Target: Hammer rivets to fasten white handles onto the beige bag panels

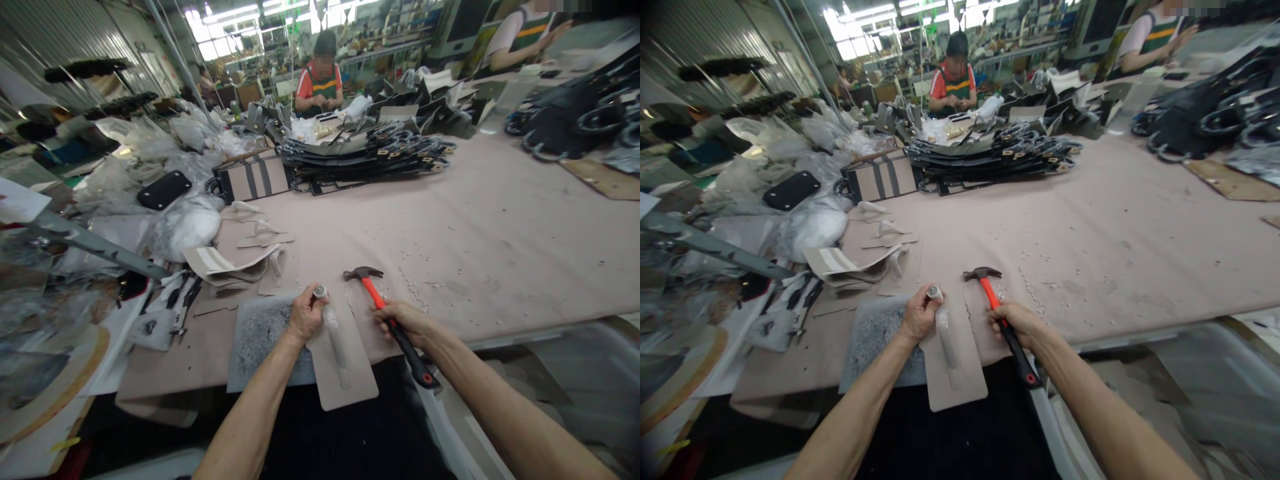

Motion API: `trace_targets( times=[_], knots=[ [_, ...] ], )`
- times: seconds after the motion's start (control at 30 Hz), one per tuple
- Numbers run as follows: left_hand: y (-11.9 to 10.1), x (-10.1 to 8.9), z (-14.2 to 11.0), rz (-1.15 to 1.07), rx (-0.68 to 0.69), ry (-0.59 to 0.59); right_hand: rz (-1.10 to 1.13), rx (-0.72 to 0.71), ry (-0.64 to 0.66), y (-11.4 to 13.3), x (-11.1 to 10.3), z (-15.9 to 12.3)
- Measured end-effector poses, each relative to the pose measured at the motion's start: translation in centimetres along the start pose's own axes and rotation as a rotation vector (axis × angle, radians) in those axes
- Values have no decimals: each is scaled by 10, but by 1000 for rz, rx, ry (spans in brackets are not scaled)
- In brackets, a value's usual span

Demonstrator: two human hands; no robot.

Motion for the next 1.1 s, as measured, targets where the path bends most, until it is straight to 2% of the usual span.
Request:
trace_targets(
  times=[0.03, 0.1, 0.17, 0.23, 0.3, 0.37, 0.43, 0.5, 0.57, 0.63, 0.67, 0.7, 0.73, 0.8, 0.87, 1.03, 1.1],
  knots=[
    [0, 1, -1, 20, 8, 6, 44, 0, 34, 8, 2, -4],
    [2, 2, -2, 57, 20, 10, 49, -58, -6, 27, 0, -17],
    [4, 3, -3, 69, 27, 14, -74, -237, -179, 51, -11, -38],
    [5, 4, -3, 63, 39, 16, -336, -461, -412, 74, -20, -67],
    [4, 4, -3, 74, 52, 16, -626, -605, -529, 87, -17, -88],
    [3, 3, -3, 93, 55, 12, -849, -668, -492, 92, -11, -96],
    [3, 3, -4, 102, 50, 8, -970, -718, -443, 104, -12, -104],
    [3, 3, -3, 101, 48, 9, -943, -787, -535, 130, -27, -122],
    [3, 3, -3, 95, 50, 18, -768, -858, -769, 156, -51, -147],
    [5, 4, -3, 90, 45, 20, -575, -898, -990, 164, -64, -166],
    [6, 4, -3, 91, 41, 20, -545, -906, -1025, 161, -62, -167],
    [6, 4, -2, 95, 35, 19, -580, -900, -988, 156, -54, -160],
    [7, 4, -2, 99, 29, 17, -670, -880, -891, 147, -42, -147],
    [8, 4, -2, 98, 20, 16, -894, -764, -596, 119, -14, -113],
    [8, 4, -2, 81, 21, 16, -1016, -631, -409, 91, -3, -89],
    [5, 4, -1, 46, 27, 16, -967, -414, -330, 55, -14, -51],
    [5, 3, -1, 49, 19, 16, -933, -320, -306, 38, -12, -31]
  ],
)
Point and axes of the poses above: each hand's wrist, its own z-axis towards the middle knuckle, its own x-axis out of the palm, y = z × x, the point moved 8 cm from there along z, towards the middle knuckle, and after that the axes turned 8 degrees about -z, right-handed, at the moved point
